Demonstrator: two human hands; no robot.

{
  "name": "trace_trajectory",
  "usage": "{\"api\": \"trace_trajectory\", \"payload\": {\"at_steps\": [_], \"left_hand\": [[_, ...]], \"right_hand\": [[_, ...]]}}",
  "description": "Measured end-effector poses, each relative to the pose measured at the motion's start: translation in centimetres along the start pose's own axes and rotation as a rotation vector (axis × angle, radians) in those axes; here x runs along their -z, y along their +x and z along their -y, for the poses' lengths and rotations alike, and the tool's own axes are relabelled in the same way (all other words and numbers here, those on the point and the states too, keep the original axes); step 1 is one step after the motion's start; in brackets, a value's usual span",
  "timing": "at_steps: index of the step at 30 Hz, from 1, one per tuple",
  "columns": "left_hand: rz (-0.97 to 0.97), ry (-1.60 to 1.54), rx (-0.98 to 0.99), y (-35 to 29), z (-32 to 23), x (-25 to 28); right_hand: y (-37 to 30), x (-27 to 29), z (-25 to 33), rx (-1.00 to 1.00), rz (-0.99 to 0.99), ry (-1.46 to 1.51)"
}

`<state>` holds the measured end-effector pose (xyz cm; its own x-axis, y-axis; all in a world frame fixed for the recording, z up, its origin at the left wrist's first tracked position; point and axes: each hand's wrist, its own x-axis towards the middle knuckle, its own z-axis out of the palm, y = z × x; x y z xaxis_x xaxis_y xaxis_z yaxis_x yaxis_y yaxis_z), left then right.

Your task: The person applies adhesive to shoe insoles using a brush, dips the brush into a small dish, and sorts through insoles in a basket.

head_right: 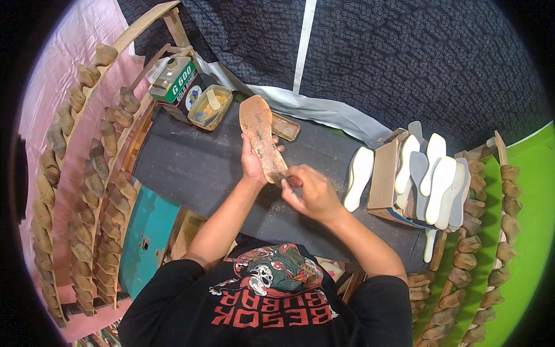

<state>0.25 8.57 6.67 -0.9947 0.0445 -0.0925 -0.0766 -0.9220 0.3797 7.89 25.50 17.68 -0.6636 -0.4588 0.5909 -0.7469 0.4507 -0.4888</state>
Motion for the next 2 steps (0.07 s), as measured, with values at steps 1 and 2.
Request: {"api": "trace_trajectory", "payload": {"at_steps": [1,2], "left_hand": [[0.023,-0.003,0.022,0.00,0.00,0.16],[0.047,-0.004,0.044,0.03,-0.16,0.58]], "right_hand": [[-0.17,0.01,0.07,-0.012,0.007,0.017],[-0.26,-0.02,0.11,-0.024,0.012,0.034]]}}
